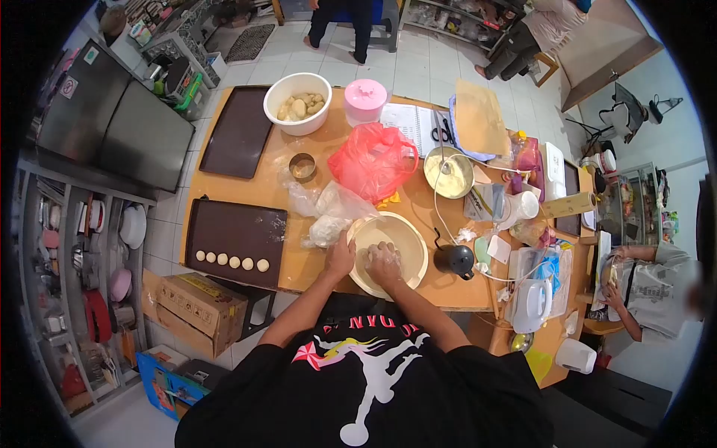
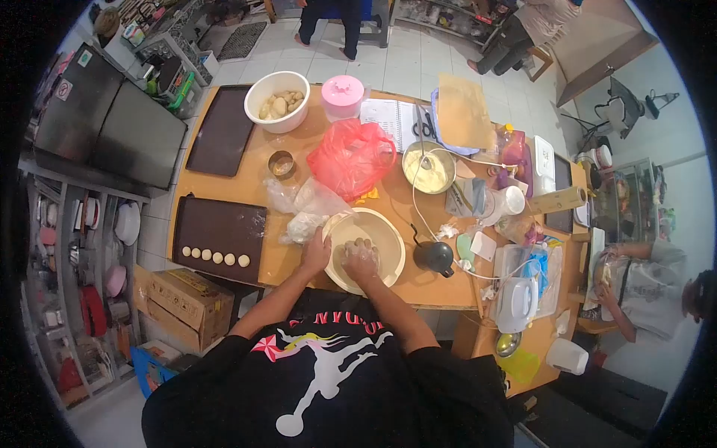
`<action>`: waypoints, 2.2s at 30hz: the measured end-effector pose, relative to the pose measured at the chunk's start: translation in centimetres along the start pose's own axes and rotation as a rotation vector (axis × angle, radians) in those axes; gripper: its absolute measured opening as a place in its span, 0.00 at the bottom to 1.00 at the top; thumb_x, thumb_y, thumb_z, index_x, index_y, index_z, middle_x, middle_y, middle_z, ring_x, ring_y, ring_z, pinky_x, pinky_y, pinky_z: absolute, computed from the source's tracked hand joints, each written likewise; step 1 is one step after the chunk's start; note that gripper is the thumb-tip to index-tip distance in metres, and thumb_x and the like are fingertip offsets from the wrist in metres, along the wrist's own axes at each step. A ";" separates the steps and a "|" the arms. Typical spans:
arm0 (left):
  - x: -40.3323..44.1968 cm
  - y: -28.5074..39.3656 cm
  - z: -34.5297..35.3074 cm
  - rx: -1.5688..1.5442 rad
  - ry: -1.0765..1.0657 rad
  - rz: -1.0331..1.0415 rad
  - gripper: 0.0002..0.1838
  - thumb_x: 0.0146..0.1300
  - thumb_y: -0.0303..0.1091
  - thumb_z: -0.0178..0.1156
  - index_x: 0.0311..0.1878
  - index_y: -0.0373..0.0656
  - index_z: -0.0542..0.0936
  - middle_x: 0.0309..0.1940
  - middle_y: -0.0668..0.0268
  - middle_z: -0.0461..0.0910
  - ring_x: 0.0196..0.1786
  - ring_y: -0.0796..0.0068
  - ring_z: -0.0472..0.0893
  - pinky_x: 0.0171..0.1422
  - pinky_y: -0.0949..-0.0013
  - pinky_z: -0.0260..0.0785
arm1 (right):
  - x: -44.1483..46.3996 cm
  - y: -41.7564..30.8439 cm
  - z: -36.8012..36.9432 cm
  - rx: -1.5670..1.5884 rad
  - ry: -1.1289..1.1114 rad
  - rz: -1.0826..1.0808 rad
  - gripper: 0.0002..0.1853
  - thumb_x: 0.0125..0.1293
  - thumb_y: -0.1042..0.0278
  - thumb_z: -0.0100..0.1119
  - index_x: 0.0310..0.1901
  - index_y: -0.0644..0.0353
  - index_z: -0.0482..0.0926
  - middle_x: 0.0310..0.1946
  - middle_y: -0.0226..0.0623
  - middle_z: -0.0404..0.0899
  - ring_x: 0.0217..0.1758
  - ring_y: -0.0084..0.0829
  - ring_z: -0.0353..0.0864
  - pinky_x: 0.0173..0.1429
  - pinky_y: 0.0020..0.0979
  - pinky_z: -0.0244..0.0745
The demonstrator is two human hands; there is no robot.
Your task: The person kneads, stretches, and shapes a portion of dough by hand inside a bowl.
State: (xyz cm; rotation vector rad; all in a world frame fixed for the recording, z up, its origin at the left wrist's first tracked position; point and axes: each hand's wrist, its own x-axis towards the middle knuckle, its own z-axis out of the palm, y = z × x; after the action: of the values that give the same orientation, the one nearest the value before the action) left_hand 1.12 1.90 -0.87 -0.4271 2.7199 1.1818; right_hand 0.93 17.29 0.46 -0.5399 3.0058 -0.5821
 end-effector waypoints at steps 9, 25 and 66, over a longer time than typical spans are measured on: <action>0.0 1.5 -1.3 0.005 -0.032 0.003 0.21 0.69 0.40 0.51 0.58 0.35 0.68 0.32 0.39 0.80 0.39 0.35 0.79 0.44 0.41 0.69 | 1.9 -0.6 0.3 -0.051 0.011 0.124 0.14 0.54 0.53 0.61 0.34 0.54 0.81 0.39 0.40 0.77 0.48 0.41 0.74 0.52 0.47 0.66; 0.1 -0.1 -0.1 -0.065 -0.052 -0.039 0.21 0.69 0.40 0.50 0.59 0.37 0.67 0.39 0.39 0.80 0.45 0.36 0.78 0.50 0.42 0.68 | 3.4 7.0 3.8 0.540 0.035 0.309 0.21 0.70 0.53 0.38 0.47 0.59 0.77 0.45 0.52 0.72 0.50 0.51 0.69 0.57 0.48 0.61; 2.1 1.4 -0.1 -0.051 0.050 0.002 0.20 0.62 0.45 0.60 0.50 0.40 0.76 0.43 0.45 0.81 0.47 0.42 0.79 0.50 0.47 0.71 | 3.4 2.5 -1.9 0.092 -0.255 0.021 0.16 0.61 0.54 0.60 0.35 0.62 0.79 0.40 0.51 0.77 0.51 0.50 0.76 0.56 0.46 0.71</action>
State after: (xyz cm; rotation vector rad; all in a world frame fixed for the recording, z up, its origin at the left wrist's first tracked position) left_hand -1.33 2.31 -0.29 -0.4672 2.7375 1.2606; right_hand -3.22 18.97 1.46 -0.5310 2.7285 -0.5962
